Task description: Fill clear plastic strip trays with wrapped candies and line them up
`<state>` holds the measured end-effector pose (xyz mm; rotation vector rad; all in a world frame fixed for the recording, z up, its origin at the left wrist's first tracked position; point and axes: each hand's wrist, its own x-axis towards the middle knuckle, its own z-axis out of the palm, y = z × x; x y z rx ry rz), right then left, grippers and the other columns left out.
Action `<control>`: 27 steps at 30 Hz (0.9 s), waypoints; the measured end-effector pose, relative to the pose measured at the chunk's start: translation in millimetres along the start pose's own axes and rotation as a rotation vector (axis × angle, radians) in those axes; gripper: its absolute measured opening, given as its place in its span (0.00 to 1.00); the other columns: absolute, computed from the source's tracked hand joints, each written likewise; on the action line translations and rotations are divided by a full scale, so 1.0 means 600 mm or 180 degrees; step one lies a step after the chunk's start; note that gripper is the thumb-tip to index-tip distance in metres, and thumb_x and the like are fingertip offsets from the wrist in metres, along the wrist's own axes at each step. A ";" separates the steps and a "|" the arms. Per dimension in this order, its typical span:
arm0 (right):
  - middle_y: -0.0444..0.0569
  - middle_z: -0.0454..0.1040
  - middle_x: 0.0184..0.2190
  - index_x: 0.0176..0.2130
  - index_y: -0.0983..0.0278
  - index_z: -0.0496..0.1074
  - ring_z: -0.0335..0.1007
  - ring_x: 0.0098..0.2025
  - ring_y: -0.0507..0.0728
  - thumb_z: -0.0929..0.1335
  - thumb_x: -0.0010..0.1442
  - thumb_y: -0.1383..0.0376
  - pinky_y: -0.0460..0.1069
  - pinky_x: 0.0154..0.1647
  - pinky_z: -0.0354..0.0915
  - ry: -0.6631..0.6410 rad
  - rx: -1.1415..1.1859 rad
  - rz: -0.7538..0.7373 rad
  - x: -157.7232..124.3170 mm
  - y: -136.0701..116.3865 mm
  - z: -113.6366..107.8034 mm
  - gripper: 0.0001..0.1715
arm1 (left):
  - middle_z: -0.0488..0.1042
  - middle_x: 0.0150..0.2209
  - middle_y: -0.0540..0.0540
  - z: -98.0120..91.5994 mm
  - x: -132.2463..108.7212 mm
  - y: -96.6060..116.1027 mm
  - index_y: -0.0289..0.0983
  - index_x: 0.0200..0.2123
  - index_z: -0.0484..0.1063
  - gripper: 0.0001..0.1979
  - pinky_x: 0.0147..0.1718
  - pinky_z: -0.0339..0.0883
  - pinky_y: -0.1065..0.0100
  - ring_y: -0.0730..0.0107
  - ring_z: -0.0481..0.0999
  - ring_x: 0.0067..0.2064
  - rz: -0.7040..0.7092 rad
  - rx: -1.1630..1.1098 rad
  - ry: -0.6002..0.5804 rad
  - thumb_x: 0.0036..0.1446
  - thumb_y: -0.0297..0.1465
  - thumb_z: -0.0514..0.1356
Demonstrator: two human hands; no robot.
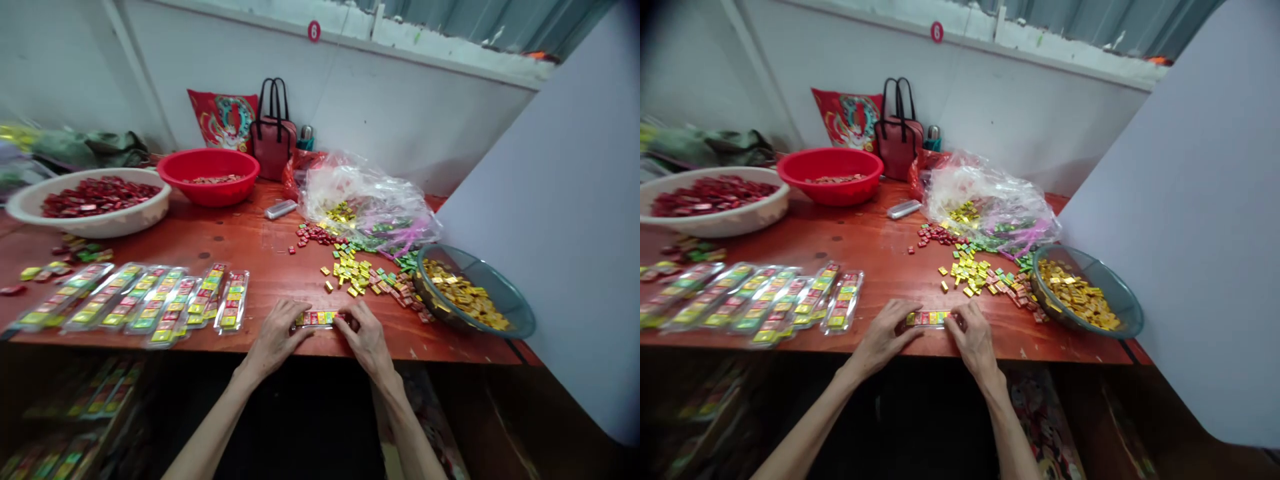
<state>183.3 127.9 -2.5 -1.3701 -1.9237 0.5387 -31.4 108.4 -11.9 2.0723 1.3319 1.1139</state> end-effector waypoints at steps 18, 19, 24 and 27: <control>0.46 0.67 0.27 0.30 0.63 0.73 0.62 0.25 0.53 0.65 0.60 0.53 0.49 0.28 0.61 0.0052 -0.0054 0.0001 0.024 0.021 0.003 0.17 | 0.74 0.43 0.44 -0.004 -0.007 0.015 0.39 0.40 0.74 0.08 0.47 0.63 0.59 0.60 0.69 0.47 0.0161 0.0410 -0.0045 0.58 0.35 0.61; 0.46 0.67 0.27 0.30 0.63 0.73 0.62 0.24 0.53 0.65 0.60 0.52 0.49 0.28 0.61 0.0043 -0.0082 -0.0014 0.024 0.022 0.004 0.18 | 0.75 0.43 0.44 -0.004 -0.009 0.016 0.39 0.39 0.74 0.08 0.47 0.64 0.59 0.60 0.69 0.46 0.0159 0.0433 -0.0036 0.58 0.35 0.62; 0.49 0.67 0.31 0.35 0.63 0.73 0.65 0.27 0.54 0.62 0.61 0.52 0.50 0.29 0.63 0.0218 -0.0372 -0.0033 0.016 0.015 0.016 0.19 | 0.74 0.44 0.43 -0.001 -0.026 0.023 0.39 0.42 0.75 0.09 0.46 0.64 0.59 0.60 0.69 0.46 0.0165 0.0511 0.0053 0.59 0.35 0.61; 0.51 0.69 0.35 0.39 0.63 0.73 0.67 0.29 0.56 0.60 0.63 0.55 0.51 0.31 0.63 0.0258 -0.0485 -0.0016 0.005 0.005 0.026 0.19 | 0.74 0.44 0.44 0.002 -0.046 0.026 0.40 0.44 0.74 0.09 0.46 0.65 0.59 0.61 0.69 0.46 0.0185 0.0532 0.0129 0.60 0.34 0.60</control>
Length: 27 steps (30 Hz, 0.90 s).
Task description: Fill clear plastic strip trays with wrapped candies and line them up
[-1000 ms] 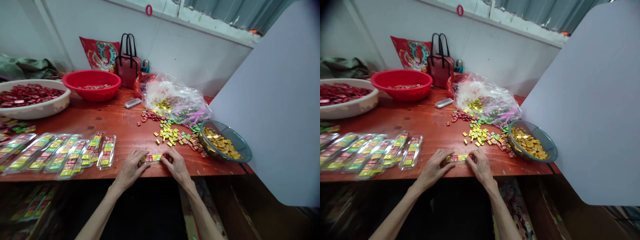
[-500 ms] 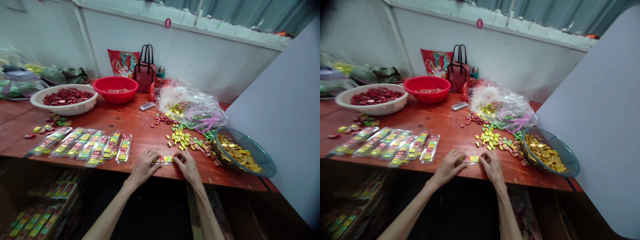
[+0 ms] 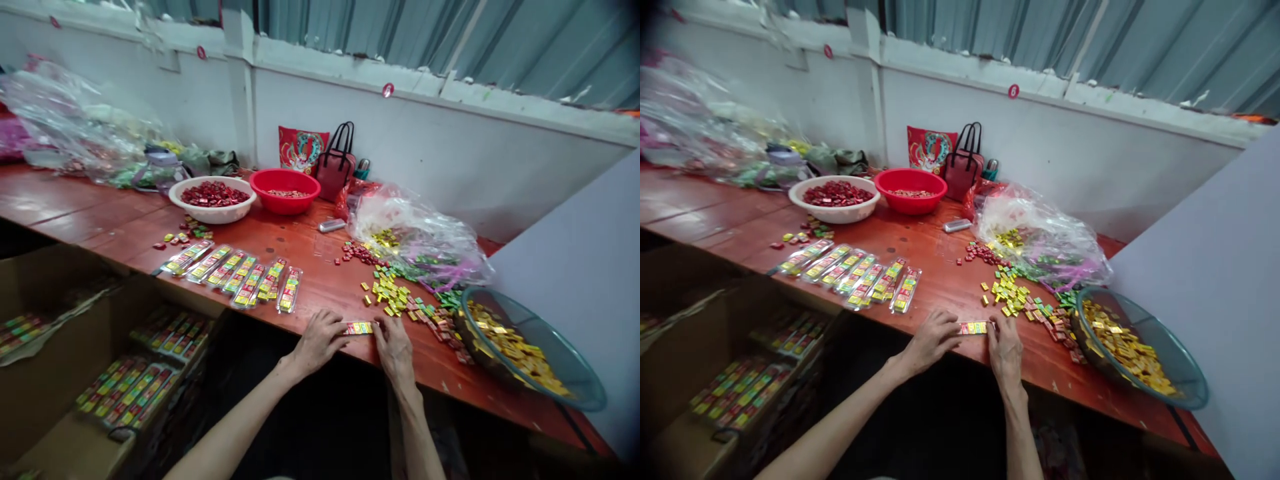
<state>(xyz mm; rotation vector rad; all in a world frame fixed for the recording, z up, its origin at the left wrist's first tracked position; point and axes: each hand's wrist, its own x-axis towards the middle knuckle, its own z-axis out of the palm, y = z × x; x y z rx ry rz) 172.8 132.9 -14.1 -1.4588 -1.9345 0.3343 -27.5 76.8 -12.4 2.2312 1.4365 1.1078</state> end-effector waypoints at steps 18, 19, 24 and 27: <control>0.47 0.72 0.29 0.34 0.66 0.73 0.66 0.30 0.53 0.64 0.56 0.64 0.47 0.34 0.62 -0.0863 0.1476 -0.1197 0.208 -0.207 0.175 0.09 | 0.67 0.47 0.40 -0.114 -0.055 -0.065 0.37 0.45 0.71 0.10 0.49 0.67 0.53 0.54 0.67 0.50 -0.0621 0.1088 0.1316 0.58 0.29 0.61; 0.46 0.71 0.28 0.33 0.66 0.73 0.65 0.30 0.52 0.65 0.56 0.65 0.46 0.33 0.62 -0.0920 0.1444 -0.1248 0.216 -0.215 0.188 0.08 | 0.68 0.46 0.40 -0.118 -0.055 -0.072 0.37 0.43 0.72 0.10 0.47 0.67 0.53 0.53 0.67 0.49 -0.0678 0.1176 0.1279 0.58 0.30 0.62; 0.46 0.72 0.29 0.34 0.66 0.74 0.66 0.31 0.52 0.67 0.56 0.68 0.46 0.35 0.62 -0.1116 0.1153 -0.1431 0.235 -0.233 0.226 0.06 | 0.72 0.44 0.41 -0.123 -0.057 -0.087 0.37 0.40 0.74 0.08 0.44 0.67 0.52 0.52 0.68 0.45 -0.0770 0.1613 0.1093 0.57 0.32 0.62; 0.49 0.75 0.36 0.41 0.66 0.74 0.69 0.37 0.54 0.69 0.58 0.66 0.48 0.42 0.63 -0.1163 0.0935 -0.1529 0.240 -0.254 0.238 0.10 | 0.73 0.44 0.40 -0.121 -0.057 -0.087 0.37 0.40 0.75 0.08 0.44 0.67 0.52 0.52 0.68 0.44 -0.0717 0.1697 0.1149 0.57 0.32 0.62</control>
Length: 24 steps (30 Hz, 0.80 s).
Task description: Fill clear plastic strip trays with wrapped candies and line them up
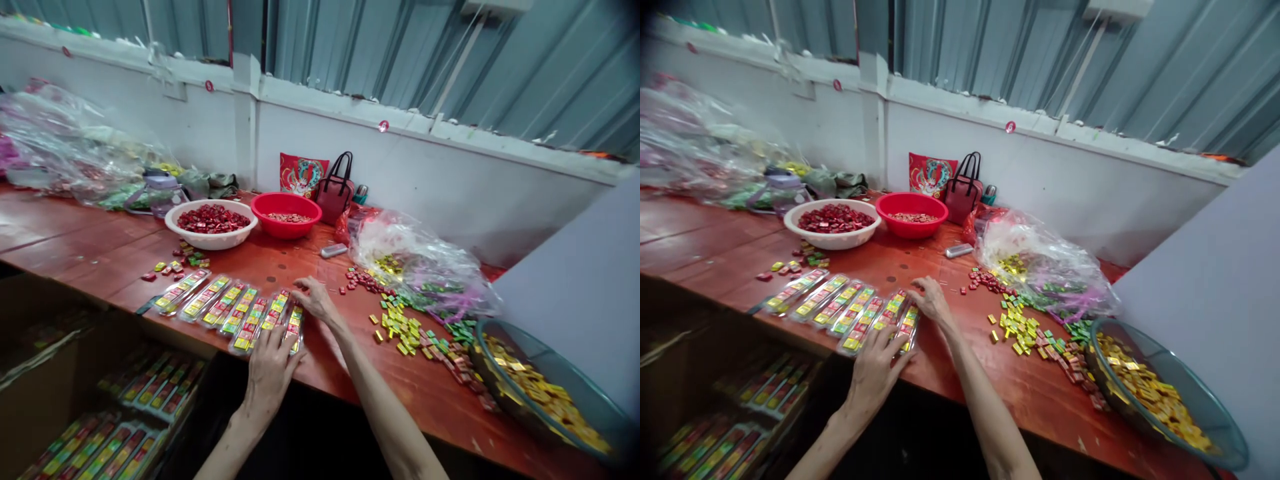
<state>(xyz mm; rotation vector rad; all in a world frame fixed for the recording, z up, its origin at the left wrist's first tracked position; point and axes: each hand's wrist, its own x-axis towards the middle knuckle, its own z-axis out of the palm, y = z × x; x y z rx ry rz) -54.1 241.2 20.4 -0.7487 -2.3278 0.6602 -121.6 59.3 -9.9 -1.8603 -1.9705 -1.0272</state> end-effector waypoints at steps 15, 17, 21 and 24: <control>0.63 0.69 0.50 0.52 0.67 0.70 0.62 0.53 0.66 0.67 0.61 0.56 0.61 0.53 0.55 0.0226 -0.1673 0.1450 0.055 0.099 -0.076 0.24 | 0.74 0.45 0.41 -0.019 0.011 0.020 0.38 0.43 0.74 0.09 0.43 0.68 0.54 0.55 0.70 0.44 0.0252 -0.0425 0.0507 0.62 0.33 0.57; 0.60 0.69 0.48 0.48 0.65 0.72 0.63 0.52 0.66 0.68 0.59 0.54 0.59 0.52 0.55 0.0051 -0.1774 0.1411 0.052 0.106 -0.072 0.22 | 0.73 0.45 0.42 -0.020 0.012 0.038 0.39 0.43 0.73 0.08 0.43 0.68 0.55 0.56 0.70 0.45 0.0303 -0.0567 0.0537 0.62 0.31 0.57; 0.55 0.68 0.48 0.46 0.61 0.72 0.63 0.49 0.61 0.66 0.62 0.57 0.54 0.49 0.57 -0.0253 -0.1847 0.1127 0.036 0.098 -0.062 0.15 | 0.74 0.44 0.42 -0.012 0.010 0.074 0.39 0.42 0.73 0.07 0.43 0.70 0.58 0.58 0.70 0.45 0.0480 -0.0858 0.0504 0.62 0.28 0.56; 0.52 0.68 0.47 0.44 0.60 0.72 0.63 0.47 0.59 0.66 0.61 0.58 0.51 0.46 0.57 -0.0399 -0.1848 0.0959 0.012 0.086 -0.064 0.13 | 0.73 0.44 0.42 -0.002 0.006 0.098 0.38 0.42 0.72 0.07 0.42 0.70 0.59 0.59 0.71 0.45 0.0625 -0.1044 0.0424 0.62 0.26 0.57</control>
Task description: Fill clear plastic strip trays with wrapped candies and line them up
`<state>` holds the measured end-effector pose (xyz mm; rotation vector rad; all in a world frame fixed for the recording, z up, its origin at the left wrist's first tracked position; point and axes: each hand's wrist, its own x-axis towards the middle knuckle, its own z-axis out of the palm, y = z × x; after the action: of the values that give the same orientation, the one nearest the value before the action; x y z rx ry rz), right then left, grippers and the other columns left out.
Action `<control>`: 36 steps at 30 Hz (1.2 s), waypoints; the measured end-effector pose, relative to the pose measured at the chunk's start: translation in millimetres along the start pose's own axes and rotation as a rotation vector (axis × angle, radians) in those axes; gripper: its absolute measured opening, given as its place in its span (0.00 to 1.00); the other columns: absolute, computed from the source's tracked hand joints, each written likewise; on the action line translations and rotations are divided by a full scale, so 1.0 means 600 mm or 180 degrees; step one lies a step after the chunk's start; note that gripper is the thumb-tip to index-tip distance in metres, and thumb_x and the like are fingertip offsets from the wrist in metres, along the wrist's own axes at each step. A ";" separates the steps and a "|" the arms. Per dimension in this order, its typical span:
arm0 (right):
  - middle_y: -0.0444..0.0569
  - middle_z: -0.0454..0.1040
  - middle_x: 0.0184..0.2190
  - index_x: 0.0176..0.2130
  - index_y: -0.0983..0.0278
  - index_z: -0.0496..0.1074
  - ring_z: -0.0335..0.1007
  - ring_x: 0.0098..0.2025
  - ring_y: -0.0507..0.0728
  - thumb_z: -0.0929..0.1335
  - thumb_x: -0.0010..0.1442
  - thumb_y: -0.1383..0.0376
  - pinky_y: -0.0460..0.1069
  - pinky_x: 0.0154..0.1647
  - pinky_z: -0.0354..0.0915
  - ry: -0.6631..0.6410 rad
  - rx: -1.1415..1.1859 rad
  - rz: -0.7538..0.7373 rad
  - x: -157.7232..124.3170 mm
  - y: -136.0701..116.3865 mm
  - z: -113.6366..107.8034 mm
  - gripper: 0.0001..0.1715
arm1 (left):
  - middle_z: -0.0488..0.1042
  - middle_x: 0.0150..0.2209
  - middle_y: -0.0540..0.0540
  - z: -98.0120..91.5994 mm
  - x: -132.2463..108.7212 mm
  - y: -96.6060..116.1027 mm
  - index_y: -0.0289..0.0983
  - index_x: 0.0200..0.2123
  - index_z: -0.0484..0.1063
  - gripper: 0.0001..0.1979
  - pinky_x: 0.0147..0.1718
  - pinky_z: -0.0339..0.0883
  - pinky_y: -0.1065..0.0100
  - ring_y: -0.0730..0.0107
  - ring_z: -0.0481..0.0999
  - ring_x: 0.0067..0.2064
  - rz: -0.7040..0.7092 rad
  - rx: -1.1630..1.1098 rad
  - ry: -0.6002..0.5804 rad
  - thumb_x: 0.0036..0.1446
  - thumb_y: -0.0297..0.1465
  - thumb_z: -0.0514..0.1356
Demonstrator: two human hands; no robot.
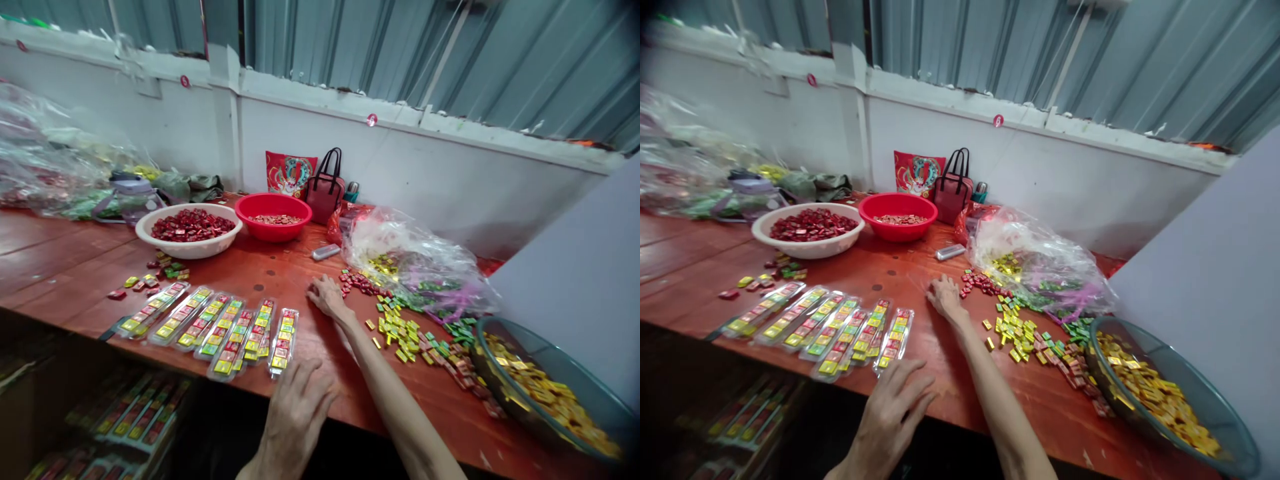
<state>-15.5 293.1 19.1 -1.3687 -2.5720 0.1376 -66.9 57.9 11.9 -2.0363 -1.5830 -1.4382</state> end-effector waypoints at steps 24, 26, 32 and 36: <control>0.51 0.75 0.39 0.45 0.63 0.71 0.70 0.42 0.57 0.64 0.61 0.68 0.51 0.44 0.65 0.0960 0.1794 0.0425 -0.350 0.131 -0.040 0.12 | 0.73 0.49 0.39 0.132 0.053 -0.006 0.37 0.45 0.73 0.10 0.49 0.61 0.52 0.52 0.67 0.54 -0.0231 0.0567 -0.1591 0.61 0.31 0.58; 0.51 0.75 0.41 0.47 0.63 0.70 0.70 0.44 0.57 0.64 0.61 0.68 0.51 0.46 0.66 0.1029 0.1947 0.0475 -0.359 0.134 -0.039 0.14 | 0.74 0.44 0.42 0.129 0.054 0.005 0.38 0.42 0.74 0.08 0.46 0.63 0.56 0.55 0.68 0.50 -0.0136 0.0517 -0.1650 0.60 0.31 0.59; 0.51 0.74 0.42 0.46 0.61 0.72 0.70 0.45 0.58 0.64 0.62 0.65 0.53 0.48 0.66 0.1121 0.2144 0.0407 -0.401 0.130 -0.048 0.13 | 0.73 0.42 0.44 0.134 0.047 0.016 0.38 0.40 0.75 0.06 0.45 0.65 0.60 0.60 0.67 0.46 0.0130 0.0249 -0.1746 0.60 0.32 0.59; 0.50 0.75 0.43 0.45 0.58 0.74 0.72 0.42 0.57 0.66 0.62 0.59 0.52 0.43 0.69 0.1087 0.2732 0.0820 -0.434 0.139 -0.062 0.13 | 0.72 0.45 0.41 0.148 0.065 0.002 0.36 0.42 0.74 0.08 0.50 0.64 0.54 0.57 0.67 0.51 0.0047 0.0176 -0.1675 0.61 0.27 0.57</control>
<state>201.6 123.7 0.0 -1.2065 -1.7012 0.8501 -17.5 139.5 -3.3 -2.5233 -1.7498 -0.8758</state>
